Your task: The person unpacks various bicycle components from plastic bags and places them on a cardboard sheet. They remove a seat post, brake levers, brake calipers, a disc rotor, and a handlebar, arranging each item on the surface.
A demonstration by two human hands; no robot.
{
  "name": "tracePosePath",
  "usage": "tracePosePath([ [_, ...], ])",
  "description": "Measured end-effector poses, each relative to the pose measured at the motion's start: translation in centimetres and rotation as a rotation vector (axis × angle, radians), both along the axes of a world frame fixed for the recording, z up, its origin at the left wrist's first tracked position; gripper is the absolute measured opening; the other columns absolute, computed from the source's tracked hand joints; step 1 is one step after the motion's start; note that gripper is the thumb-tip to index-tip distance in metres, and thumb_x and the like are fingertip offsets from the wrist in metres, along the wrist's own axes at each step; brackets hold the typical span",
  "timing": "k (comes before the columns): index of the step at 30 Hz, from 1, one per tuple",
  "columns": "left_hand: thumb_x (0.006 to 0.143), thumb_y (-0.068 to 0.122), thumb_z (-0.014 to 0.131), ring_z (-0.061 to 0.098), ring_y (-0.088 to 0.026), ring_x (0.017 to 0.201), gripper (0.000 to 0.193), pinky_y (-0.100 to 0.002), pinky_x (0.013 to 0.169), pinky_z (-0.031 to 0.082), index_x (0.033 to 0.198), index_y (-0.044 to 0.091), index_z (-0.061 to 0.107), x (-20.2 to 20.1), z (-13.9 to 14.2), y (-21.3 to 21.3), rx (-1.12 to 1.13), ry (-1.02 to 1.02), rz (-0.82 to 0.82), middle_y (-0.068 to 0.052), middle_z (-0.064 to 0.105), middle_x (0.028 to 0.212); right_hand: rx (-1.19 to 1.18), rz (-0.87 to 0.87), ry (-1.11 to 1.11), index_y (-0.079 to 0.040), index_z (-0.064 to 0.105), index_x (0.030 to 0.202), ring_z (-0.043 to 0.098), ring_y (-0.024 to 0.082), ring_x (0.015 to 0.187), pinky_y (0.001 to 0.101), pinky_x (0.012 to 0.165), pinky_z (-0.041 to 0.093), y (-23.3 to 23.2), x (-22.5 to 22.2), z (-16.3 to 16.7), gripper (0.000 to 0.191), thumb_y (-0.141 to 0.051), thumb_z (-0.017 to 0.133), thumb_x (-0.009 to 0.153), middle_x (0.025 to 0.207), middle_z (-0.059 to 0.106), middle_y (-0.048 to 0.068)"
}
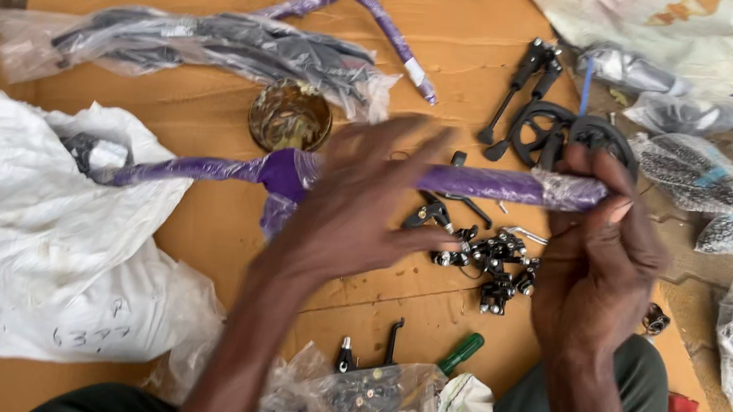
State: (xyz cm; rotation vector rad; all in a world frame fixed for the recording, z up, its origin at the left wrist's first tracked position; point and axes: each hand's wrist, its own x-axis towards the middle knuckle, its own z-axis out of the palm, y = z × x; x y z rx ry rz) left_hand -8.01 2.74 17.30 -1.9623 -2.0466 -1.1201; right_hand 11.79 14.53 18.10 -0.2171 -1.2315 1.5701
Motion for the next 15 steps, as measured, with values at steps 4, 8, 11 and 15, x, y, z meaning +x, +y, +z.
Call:
tracePosePath([
  [4, 0.084, 0.051, 0.082, 0.070, -0.029, 0.082, 0.058, -0.049, 0.074, 0.051, 0.113, 0.005, 0.061, 2.0, 0.9, 4.2, -0.156, -0.088, 0.007, -0.014, 0.071, 0.090, 0.118, -0.197, -0.127, 0.008, 0.071, 0.124, 0.062, 0.010, 0.084, 0.0225, 0.077, 0.052, -0.1, -0.1, 0.8, 0.025, -0.014, 0.062, 0.118, 0.120, 0.071, 0.023],
  [8, 0.083, 0.030, 0.085, 0.066, -0.026, 0.060, 0.032, -0.045, 0.055, 0.048, 0.082, 0.009, 0.061, 1.7, 0.3, 4.5, 0.011, -0.046, 0.103, -0.007, 0.067, 0.068, 0.024, -0.248, -0.147, 0.005, 0.072, 0.112, 0.057, 0.009, 0.070, 0.0201, 0.063, 0.044, -0.3, -0.8, 1.8, 0.020, -0.013, 0.062, 0.114, 0.107, 0.075, 0.020],
  [11, 0.078, 0.024, 0.086, 0.066, -0.028, 0.062, 0.031, -0.046, 0.055, 0.047, 0.081, 0.007, 0.059, 1.8, -0.2, 4.1, 0.067, -0.053, 0.105, -0.008, 0.065, 0.068, -0.134, -0.196, -0.126, -0.001, 0.065, 0.098, 0.065, 0.012, 0.075, 0.0215, 0.060, 0.046, 0.0, -1.4, 2.8, 0.018, -0.014, 0.060, 0.110, 0.095, 0.072, 0.012],
  [15, 0.077, 0.019, 0.086, 0.067, -0.027, 0.064, 0.030, -0.045, 0.057, 0.048, 0.081, 0.007, 0.059, 2.1, -1.0, 3.9, 0.102, -0.058, 0.099, -0.007, 0.067, 0.070, -0.643, -0.127, -0.046, -0.006, 0.064, 0.095, 0.062, 0.016, 0.060, 0.0247, 0.059, 0.052, 2.6, -3.1, 3.4, 0.014, 0.001, 0.052, 0.095, 0.080, 0.070, 0.010],
])
